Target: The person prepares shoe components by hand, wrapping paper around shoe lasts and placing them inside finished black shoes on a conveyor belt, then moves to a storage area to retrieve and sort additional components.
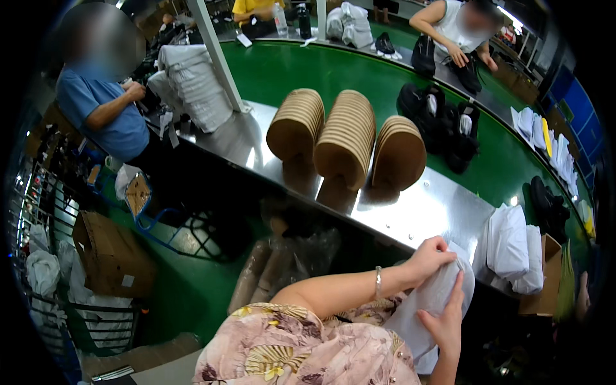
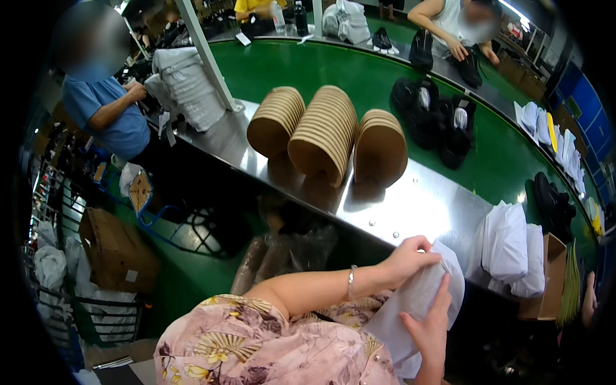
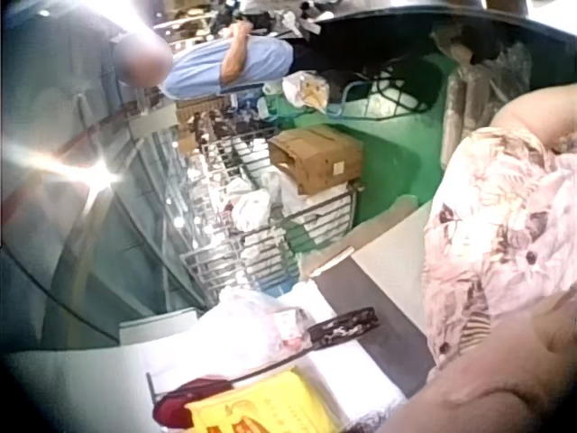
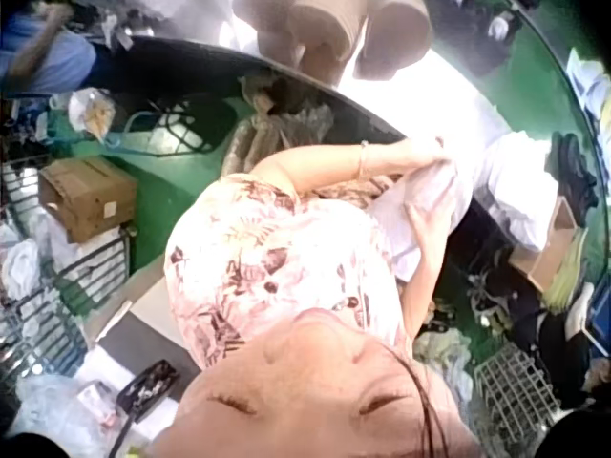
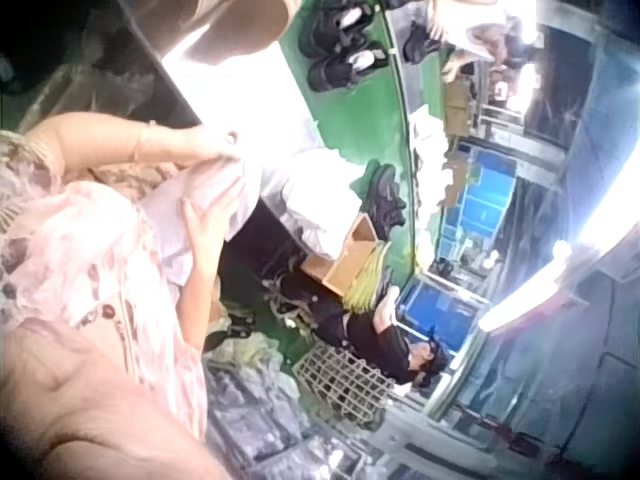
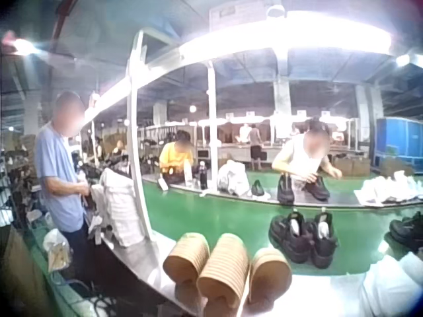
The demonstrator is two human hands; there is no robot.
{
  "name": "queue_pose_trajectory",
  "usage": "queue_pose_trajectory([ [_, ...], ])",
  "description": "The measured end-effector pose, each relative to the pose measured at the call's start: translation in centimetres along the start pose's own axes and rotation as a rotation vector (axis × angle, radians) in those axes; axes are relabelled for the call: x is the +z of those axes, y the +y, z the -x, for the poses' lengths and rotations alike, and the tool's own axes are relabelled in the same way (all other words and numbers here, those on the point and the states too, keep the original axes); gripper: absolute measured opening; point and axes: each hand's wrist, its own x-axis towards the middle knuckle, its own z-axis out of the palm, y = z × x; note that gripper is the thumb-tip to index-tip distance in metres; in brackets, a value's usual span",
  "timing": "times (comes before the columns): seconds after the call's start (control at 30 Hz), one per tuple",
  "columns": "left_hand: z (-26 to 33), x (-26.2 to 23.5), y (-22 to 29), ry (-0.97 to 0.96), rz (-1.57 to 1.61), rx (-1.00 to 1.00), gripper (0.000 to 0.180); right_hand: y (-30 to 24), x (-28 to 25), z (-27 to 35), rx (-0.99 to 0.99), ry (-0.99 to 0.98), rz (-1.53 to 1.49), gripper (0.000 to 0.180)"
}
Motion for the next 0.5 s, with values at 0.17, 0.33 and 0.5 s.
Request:
queue_pose_trajectory([
  [0.17, 1.8, -1.3, -0.6, 0.192, -0.058, 0.054, 0.015, -1.1, 0.1, 0.5, -0.028, -0.117, -0.006, 0.111],
  [0.33, 6.5, -4.2, -0.7, 0.270, -0.617, 0.508, 0.016, -0.1, -1.2, 0.1, -0.048, -0.003, -0.018, 0.112],
  [0.5, 12.9, -17.5, -6.2, 0.451, -1.227, 0.226, 0.013, 1.5, -2.2, 0.4, -0.001, 0.048, -0.131, 0.111],
])
